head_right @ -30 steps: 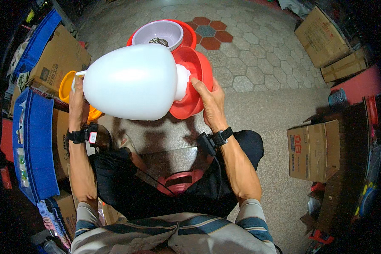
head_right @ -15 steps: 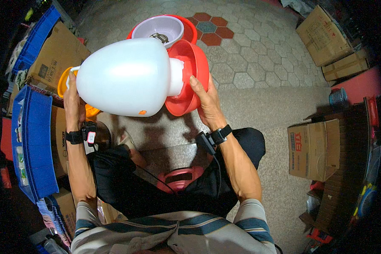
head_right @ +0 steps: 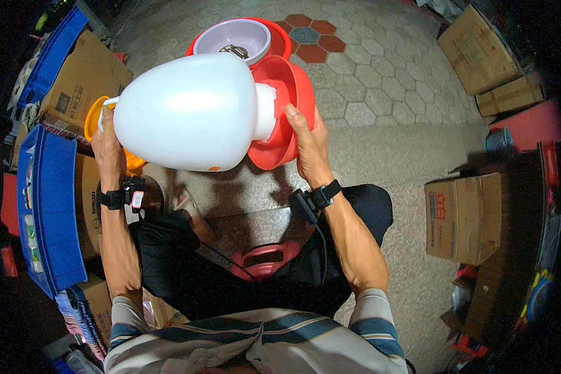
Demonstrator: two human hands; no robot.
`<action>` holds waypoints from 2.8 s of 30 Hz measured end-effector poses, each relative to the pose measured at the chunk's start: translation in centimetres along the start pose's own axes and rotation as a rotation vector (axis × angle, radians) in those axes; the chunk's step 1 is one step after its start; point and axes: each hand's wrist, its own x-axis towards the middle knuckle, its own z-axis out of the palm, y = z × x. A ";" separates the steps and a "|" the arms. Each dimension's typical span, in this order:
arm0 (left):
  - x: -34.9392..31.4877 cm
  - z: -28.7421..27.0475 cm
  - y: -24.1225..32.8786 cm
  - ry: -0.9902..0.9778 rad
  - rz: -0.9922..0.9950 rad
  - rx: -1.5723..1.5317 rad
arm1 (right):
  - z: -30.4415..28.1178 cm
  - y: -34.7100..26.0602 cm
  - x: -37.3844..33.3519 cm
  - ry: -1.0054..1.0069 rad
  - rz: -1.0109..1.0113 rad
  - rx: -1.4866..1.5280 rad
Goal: The person assembles a poultry feeder by placing a white water reservoir onto a red base and then onto a yellow base. They then use a cloth to wipe the inside of a black pot containing a metal strainer and place the cloth inside the pot.
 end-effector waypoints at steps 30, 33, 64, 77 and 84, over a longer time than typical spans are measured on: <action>-1.0 0.0 1.4 -0.112 0.057 -0.342 | 0.0 -1.1 -0.3 0.000 -0.017 -0.004; -0.9 -0.1 1.6 -0.114 -0.007 -0.474 | 0.4 -1.2 -0.5 -0.002 -0.006 0.013; -0.7 -0.6 1.4 0.022 0.100 -0.404 | 1.3 -2.4 -1.1 -0.103 -0.075 -0.063; -2.0 3.2 3.7 -0.039 -0.151 -0.660 | 1.5 -2.6 -1.8 -0.103 -0.072 0.048; -1.8 3.0 2.1 0.068 -0.018 -0.478 | 1.2 -1.9 -1.5 -0.085 -0.032 0.077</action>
